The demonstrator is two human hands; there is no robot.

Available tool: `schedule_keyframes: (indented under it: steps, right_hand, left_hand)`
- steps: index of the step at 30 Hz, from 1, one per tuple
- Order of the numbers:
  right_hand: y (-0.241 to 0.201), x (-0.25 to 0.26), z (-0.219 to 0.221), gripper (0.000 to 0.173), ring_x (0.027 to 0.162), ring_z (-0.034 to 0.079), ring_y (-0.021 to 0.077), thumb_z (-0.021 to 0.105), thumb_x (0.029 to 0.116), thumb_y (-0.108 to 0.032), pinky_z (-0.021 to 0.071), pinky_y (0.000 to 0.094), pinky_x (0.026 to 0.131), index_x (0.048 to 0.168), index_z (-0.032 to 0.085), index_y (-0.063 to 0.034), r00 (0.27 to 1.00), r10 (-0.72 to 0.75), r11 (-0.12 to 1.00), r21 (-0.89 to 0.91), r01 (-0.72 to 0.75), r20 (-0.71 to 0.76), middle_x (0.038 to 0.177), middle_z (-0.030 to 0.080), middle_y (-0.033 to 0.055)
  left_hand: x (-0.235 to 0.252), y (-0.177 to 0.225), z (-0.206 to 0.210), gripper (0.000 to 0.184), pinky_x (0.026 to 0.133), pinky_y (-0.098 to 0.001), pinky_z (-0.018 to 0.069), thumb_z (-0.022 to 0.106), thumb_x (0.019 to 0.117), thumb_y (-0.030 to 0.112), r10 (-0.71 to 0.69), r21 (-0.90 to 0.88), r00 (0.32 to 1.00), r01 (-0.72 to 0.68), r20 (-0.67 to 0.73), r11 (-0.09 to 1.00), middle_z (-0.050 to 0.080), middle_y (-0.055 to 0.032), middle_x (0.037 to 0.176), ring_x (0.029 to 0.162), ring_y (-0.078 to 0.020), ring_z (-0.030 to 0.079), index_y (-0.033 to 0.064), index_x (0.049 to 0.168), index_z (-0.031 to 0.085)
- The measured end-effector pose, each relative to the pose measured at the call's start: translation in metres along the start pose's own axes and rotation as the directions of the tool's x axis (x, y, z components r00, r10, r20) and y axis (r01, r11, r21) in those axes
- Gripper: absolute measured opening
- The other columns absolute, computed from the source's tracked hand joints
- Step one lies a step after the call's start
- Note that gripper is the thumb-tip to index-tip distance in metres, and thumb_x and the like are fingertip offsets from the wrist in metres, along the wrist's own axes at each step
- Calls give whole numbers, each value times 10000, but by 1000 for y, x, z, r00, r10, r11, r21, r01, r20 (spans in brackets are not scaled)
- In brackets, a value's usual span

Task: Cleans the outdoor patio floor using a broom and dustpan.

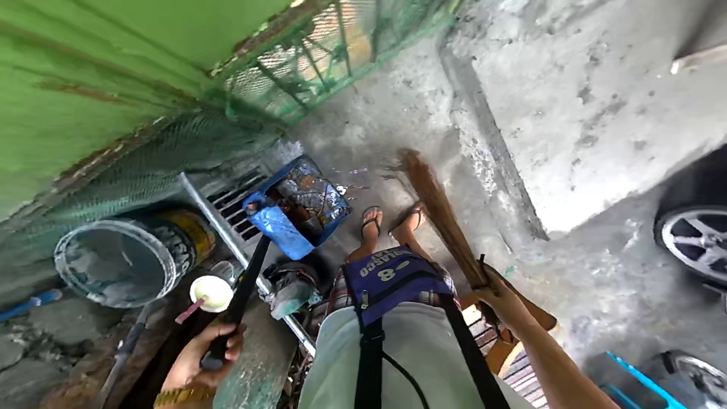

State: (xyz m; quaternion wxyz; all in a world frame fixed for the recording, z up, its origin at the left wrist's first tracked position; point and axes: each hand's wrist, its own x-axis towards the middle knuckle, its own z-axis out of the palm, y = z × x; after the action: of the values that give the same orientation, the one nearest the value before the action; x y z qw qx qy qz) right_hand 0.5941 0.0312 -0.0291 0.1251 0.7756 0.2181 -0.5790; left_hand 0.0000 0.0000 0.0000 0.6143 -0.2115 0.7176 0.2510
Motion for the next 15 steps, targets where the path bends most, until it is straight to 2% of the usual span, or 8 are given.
schedule_keyframes:
  steps: [2,4,6,8,9,11,13,15]
  right_hand:
    - [34,7,6,742,782,670,306,615,1017,-268,582,499,659,1645,220,-258,989,130,929,357,-98,-69,1186,630,225]
    - [51,27,15,680,739,649,289,560,1050,-306,572,473,614,1634,218,-243,961,255,802,579,-148,-108,1111,618,204]
    - [52,61,20,575,764,632,276,556,1054,-362,567,466,642,1555,344,-176,930,355,619,770,-157,-96,1049,609,176]
    - [37,106,23,467,711,617,243,554,1045,-412,568,439,626,1361,492,-74,909,411,484,861,-155,-67,916,603,137]
    - [22,123,28,445,703,613,238,541,1047,-405,563,430,631,1317,515,-52,917,395,501,850,-164,-56,897,606,135]
    - [-7,143,47,453,782,650,258,557,1046,-279,573,440,704,1433,471,-58,976,215,757,638,-142,-38,993,644,177]
    - [-29,139,59,711,1083,674,335,720,931,-222,554,539,934,1561,397,-164,994,12,951,307,-43,104,1259,656,219]
    - [-34,123,48,869,1182,645,339,796,885,-278,519,561,1005,1618,329,-255,967,-128,978,188,87,222,1371,616,208]
  left_hand:
    - [-3,-5,-6,199,404,-179,482,400,960,124,5,-50,995,0,103,999,656,-47,786,487,-54,575,112,1048,578]
    - [1,-9,-6,197,443,-203,521,439,938,112,3,-115,983,18,186,993,680,-93,891,546,-88,622,101,1071,584]
    - [4,-10,0,184,485,-235,559,498,921,117,-14,-161,971,54,239,985,695,-139,936,601,-135,666,52,1040,623]
    - [4,-9,23,202,510,-229,567,470,936,144,-22,-141,971,57,240,988,692,-134,922,631,-134,677,31,1005,622]
    - [3,-10,35,211,517,-231,570,466,935,153,-28,-138,972,62,234,989,687,-130,902,637,-135,677,25,989,625]
    - [3,-12,59,224,535,-237,578,466,937,171,-28,-132,972,60,235,989,689,-128,887,647,-140,679,26,978,632]
    - [6,-13,73,224,545,-254,591,511,929,176,-28,-161,967,71,254,984,685,-153,914,650,-160,683,7,1010,633]
    - [12,-17,77,245,538,-269,593,539,930,189,-16,-199,958,75,285,977,684,-183,956,649,-179,685,-7,1039,638]
